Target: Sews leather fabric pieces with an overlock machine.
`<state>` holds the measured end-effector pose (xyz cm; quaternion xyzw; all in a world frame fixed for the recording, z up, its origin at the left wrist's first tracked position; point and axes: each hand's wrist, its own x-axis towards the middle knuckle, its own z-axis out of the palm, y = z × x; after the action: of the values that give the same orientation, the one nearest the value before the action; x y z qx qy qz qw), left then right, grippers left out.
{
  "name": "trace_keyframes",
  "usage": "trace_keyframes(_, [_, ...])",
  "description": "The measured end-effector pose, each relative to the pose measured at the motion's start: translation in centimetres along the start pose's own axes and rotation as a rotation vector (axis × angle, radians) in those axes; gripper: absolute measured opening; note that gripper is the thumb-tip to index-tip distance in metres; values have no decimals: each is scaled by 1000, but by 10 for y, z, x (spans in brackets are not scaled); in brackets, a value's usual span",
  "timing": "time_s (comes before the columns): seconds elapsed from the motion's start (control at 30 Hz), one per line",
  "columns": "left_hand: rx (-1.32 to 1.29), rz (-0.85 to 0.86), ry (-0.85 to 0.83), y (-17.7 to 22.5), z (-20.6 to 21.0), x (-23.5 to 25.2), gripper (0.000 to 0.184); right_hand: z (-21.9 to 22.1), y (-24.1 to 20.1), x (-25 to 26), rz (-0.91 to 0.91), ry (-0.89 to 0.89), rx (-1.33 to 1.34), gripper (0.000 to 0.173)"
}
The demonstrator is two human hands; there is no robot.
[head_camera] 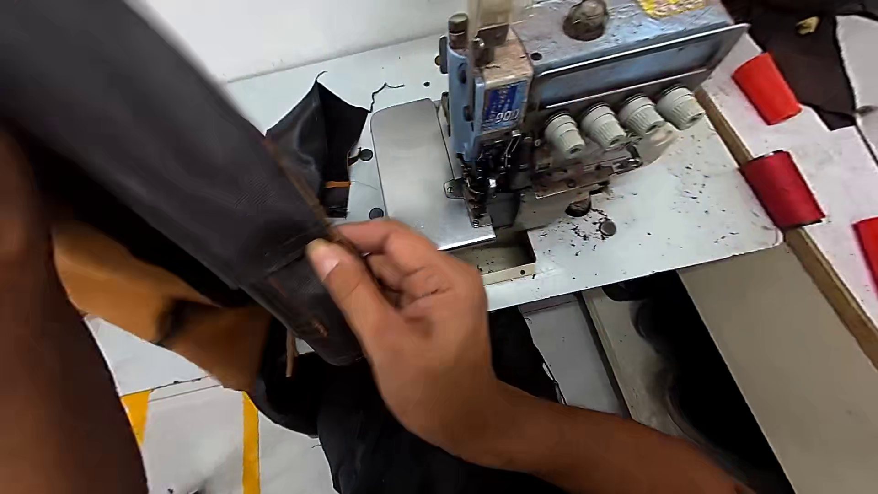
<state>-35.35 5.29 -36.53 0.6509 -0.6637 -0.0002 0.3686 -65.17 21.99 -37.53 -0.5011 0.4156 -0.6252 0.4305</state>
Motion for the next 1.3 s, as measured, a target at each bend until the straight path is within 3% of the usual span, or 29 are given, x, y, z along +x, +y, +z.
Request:
trace_keyframes(0.07, [69,326,-40,26,38,44,40,-23,4,-1,146,85,62,19])
trace_keyframes(0.13, [180,643,14,92,88,55,24,-45,32,-10,319,201,27,23])
trace_keyframes(0.17, [175,636,-151,137,96,36,27,-55,49,-15,413,264,4,24])
trace_keyframes(0.2, [105,611,-293,164,102,11,40,-63,65,-20,488,308,-13,24])
trace_keyframes(0.23, [33,595,-341,176,109,-14,41,-69,77,-22,535,338,-16,23])
trace_keyframes(0.33, [-194,593,-314,177,120,-98,18,-77,82,-27,563,326,-48,21])
trace_keyframes(0.4, [-266,580,-374,173,127,-135,19,-79,77,-24,525,297,-67,20])
trace_keyframes(0.6, [-131,573,-415,169,141,-158,33,-86,83,-27,485,280,-115,18])
trace_keyframes(0.63, [-94,579,-428,171,141,-161,34,-92,82,-31,483,234,-172,19])
trace_keyframes(0.7, [-15,577,-454,174,138,-171,36,-118,53,-36,468,-22,-462,23])
trace_keyframes(0.77, [9,561,-358,173,147,-169,34,-143,-4,-6,186,-111,-598,20])
trace_keyframes(0.87, [-16,549,-263,168,160,-175,32,-157,-84,67,-402,-27,-792,15])
trace_keyframes(0.93, [-50,546,-245,166,164,-177,33,-144,-104,138,-642,-61,-1053,19])
trace_keyframes(0.97, [-63,545,-244,165,166,-176,33,-133,-106,175,-677,-151,-1144,17])
trace_keyframes(1.03, [-85,542,-249,164,166,-175,34,-111,-100,241,-497,-485,-1236,13])
trace_keyframes(1.13, [-114,535,-251,164,167,-175,34,-86,-69,301,59,-993,-1163,18])
trace_keyframes(1.2, [-125,531,-256,164,168,-174,33,-74,-53,313,283,-1086,-1189,23])
trace_keyframes(1.3, [-127,524,-258,164,169,-175,33,-65,-41,314,195,-1078,-1343,17])
